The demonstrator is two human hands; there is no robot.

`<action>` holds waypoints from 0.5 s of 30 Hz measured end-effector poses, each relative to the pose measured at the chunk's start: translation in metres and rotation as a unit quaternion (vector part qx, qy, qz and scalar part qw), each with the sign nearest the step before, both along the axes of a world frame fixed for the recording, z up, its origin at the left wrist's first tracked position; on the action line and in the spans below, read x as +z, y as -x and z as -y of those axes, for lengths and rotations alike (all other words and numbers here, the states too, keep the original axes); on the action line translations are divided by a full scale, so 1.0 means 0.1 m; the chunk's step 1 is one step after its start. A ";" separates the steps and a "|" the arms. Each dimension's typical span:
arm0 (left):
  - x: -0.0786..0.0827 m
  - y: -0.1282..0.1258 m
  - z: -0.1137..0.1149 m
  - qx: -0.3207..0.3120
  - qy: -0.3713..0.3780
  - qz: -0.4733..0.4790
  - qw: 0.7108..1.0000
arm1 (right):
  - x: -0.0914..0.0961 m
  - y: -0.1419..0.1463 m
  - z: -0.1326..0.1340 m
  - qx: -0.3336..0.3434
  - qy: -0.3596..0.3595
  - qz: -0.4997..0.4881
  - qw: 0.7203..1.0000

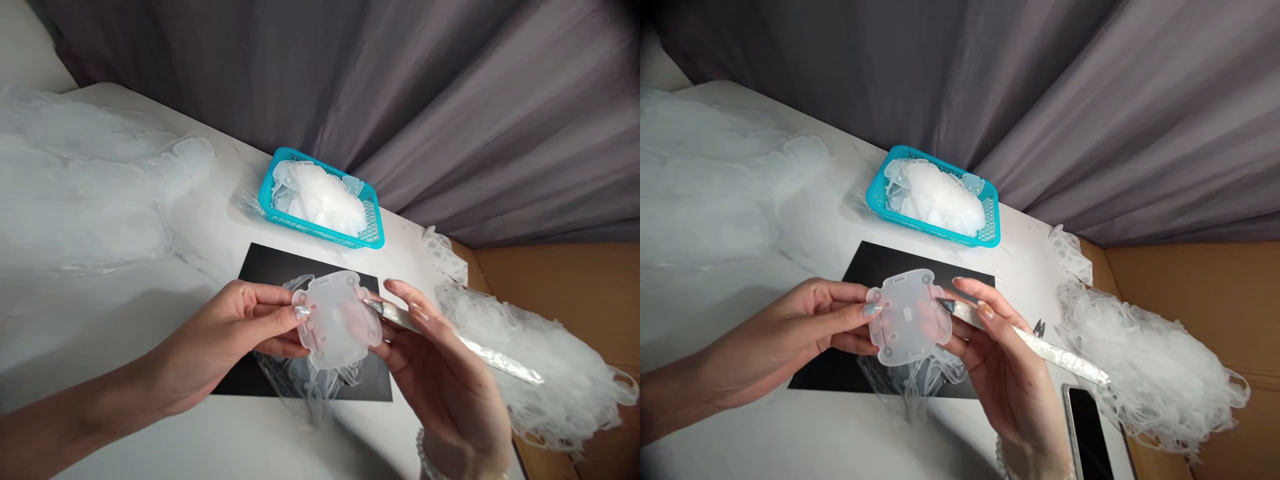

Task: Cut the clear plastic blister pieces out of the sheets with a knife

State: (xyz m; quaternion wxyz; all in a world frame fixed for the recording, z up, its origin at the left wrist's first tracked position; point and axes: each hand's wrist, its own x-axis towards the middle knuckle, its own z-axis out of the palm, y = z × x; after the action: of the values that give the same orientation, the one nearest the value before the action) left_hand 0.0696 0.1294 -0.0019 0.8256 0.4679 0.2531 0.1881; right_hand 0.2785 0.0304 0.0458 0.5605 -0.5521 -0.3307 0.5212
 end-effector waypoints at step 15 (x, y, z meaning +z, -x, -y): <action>0.11 -0.04 0.04 0.010 0.404 0.141 0.904 | 0.06 0.20 0.07 0.041 -0.051 -0.023 0.998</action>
State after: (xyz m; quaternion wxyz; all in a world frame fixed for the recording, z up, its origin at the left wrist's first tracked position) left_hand 0.0740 0.1255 0.0095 0.9690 0.0599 0.1934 0.1418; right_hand 0.2584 0.0229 0.0518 0.5732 -0.4967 -0.3666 0.5389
